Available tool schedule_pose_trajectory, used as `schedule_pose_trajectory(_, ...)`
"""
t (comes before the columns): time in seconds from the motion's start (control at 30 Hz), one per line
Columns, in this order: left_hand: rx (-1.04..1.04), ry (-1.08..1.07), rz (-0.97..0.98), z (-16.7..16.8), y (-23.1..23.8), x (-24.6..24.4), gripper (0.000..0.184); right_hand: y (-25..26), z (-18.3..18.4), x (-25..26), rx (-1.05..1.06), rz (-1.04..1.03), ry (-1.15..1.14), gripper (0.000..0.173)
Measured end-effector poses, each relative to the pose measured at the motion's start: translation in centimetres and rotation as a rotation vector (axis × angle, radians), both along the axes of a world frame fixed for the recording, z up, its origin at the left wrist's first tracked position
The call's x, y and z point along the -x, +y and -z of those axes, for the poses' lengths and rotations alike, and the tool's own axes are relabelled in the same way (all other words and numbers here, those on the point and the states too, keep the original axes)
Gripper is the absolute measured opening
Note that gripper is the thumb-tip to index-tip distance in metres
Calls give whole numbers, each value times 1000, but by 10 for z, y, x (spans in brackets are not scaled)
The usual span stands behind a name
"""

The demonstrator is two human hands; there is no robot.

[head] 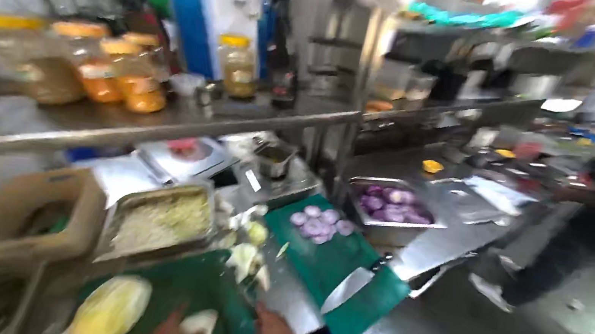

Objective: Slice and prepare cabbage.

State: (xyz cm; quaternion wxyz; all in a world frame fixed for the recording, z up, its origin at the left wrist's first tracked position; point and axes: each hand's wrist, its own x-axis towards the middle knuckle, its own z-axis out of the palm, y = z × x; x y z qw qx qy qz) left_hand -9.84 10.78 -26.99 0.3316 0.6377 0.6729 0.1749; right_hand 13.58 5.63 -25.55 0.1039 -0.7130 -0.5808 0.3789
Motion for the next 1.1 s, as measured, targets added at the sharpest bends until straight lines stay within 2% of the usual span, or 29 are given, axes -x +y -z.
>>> schedule_pose_trajectory(0.13,48,-38,-161,10,-16,8,70,-12,2,26,99,-154,-106,53)
schedule_pose_trajectory(0.2,29,-46,-196,21,-17,8,62,-11,-2,34,112,-190,-160,49)
schedule_pose_trajectory(0.4,-23,-20,-239,31,-26,2,54,-17,-26,56,171,-269,-249,43)
schedule_pose_trajectory(0.57,-5,0,-232,28,-25,-2,51,-16,-32,67,208,-324,-313,42)
schedule_pose_trajectory(0.67,19,3,-229,24,-24,-3,50,-9,-22,75,239,-339,-317,40)
schedule_pose_trajectory(0.77,15,7,-213,24,-28,-3,44,-5,10,87,239,-343,-275,40)
schedule_pose_trajectory(0.87,-5,9,-222,30,-27,-1,48,-2,23,92,236,-344,-270,42)
schedule_pose_trajectory(0.97,-35,-31,-259,43,-30,4,54,-3,29,82,248,-374,-231,49)
schedule_pose_trajectory(1.1,-123,-81,-284,57,-39,14,56,0,38,46,261,-383,-144,43)
